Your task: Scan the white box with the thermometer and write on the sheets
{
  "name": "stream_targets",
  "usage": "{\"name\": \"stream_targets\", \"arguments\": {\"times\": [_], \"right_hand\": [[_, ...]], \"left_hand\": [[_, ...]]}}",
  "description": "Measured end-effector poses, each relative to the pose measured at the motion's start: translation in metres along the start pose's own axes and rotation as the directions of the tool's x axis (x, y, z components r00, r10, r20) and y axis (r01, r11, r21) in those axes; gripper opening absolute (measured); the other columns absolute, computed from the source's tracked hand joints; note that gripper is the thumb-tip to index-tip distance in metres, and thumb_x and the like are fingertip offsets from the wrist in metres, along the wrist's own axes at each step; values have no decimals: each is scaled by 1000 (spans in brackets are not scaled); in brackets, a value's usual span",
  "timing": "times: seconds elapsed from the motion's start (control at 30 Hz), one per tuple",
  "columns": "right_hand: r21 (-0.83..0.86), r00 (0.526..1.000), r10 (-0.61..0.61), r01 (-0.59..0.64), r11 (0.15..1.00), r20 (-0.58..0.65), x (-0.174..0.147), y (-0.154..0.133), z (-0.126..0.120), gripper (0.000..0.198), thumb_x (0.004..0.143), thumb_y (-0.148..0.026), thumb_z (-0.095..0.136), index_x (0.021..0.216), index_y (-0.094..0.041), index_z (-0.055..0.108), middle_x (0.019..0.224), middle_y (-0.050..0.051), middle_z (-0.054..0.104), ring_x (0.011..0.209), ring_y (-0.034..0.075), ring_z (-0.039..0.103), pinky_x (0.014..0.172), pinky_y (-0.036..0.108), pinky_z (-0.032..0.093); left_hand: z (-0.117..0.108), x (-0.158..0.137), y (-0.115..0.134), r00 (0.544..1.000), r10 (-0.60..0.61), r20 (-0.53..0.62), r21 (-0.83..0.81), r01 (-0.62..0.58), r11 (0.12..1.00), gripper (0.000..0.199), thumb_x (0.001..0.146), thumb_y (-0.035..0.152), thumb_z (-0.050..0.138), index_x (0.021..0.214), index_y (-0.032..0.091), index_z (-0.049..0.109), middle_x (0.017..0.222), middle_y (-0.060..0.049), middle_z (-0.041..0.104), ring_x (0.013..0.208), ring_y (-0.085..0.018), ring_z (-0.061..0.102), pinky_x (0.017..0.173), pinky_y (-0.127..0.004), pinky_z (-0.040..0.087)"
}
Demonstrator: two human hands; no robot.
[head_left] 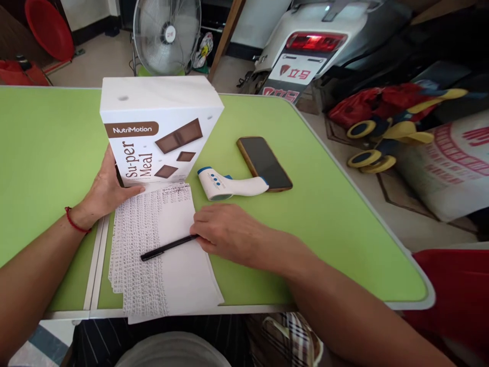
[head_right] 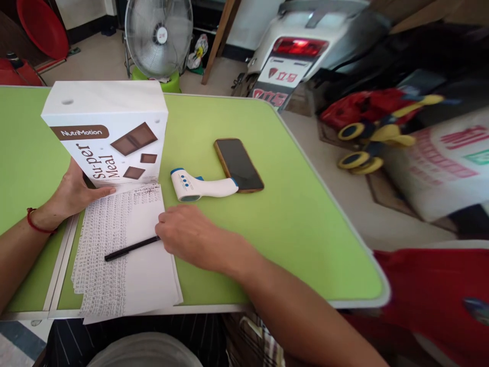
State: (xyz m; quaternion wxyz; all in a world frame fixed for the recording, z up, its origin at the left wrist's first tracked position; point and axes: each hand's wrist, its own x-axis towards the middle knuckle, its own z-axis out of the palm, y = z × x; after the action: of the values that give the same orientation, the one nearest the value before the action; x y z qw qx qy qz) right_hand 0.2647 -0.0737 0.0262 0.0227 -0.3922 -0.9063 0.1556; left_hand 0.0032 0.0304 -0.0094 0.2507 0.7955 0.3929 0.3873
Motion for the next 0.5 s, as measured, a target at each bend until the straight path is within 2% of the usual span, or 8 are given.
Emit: {"name": "stream_targets", "arguments": {"times": [0.07,0.13,0.17,0.23,0.3,0.37,0.43,0.5], "right_hand": [[114,998,46,-40,993,-50,3,3,1,17,69,-4,58,59,-19,58,59,1,59,54,12,42,53,29,24],[324,975,150,-90,942,-164,7,7,-1,12,68,-10,58,63,-20,55,56,-3,54,52,10,39,51,28,23],[454,940,241,-109,884,-244,9,8,-1,9,69,-14,57,65,-21,53,56,-4,52,52,10,38,51,27,25],[698,817,444,-73,712,-367,15,8,1,8,70,-22,56,67,-23,49,57,-5,49,51,10,40,49,25,29],[840,713,578,28,542,-397,23,6,8,8,69,-27,55,69,-24,48,59,-5,49,50,10,42,48,26,33],[891,707,609,65,450,-359,31,2,18,8,68,-30,55,72,-24,52,58,-5,49,49,10,43,47,26,34],[900,729,614,7,435,-303,36,0,28,10,67,-31,56,73,-23,55,59,-4,52,51,10,44,47,26,35],[887,727,631,-68,457,-269,40,0,35,9,66,-29,57,71,-22,56,61,-3,55,53,11,44,48,25,35]], "left_hand": [[0,0,0,1000,2,-1,-9,-2,1000,91,68,37,86,142,25,34,143,-12,45,135,-38,42,114,-59,37],[1,1,0,1000,3,-5,-23,-3,1000,93,67,37,87,143,25,34,143,-12,45,136,-38,42,114,-58,38],[1,1,0,1000,4,-5,-30,-5,1000,93,67,38,87,142,25,34,144,-12,45,136,-38,41,115,-58,38],[1,1,1,1000,10,-2,-40,-11,999,91,66,38,87,141,26,36,145,-11,44,138,-38,39,117,-57,35],[1,1,0,1000,16,2,-49,-16,999,87,67,37,86,139,27,38,146,-11,43,138,-38,39,117,-58,35],[2,0,0,1000,18,-1,-51,-18,999,83,67,35,86,135,26,40,145,-10,43,138,-38,39,117,-58,35],[2,1,-1,1000,12,-5,-47,-13,999,80,67,34,86,133,26,42,145,-10,43,138,-38,39,117,-58,34],[2,1,-2,1000,4,-4,-44,-4,999,80,67,35,86,133,25,42,146,-11,42,138,-38,38,118,-59,33]]}}
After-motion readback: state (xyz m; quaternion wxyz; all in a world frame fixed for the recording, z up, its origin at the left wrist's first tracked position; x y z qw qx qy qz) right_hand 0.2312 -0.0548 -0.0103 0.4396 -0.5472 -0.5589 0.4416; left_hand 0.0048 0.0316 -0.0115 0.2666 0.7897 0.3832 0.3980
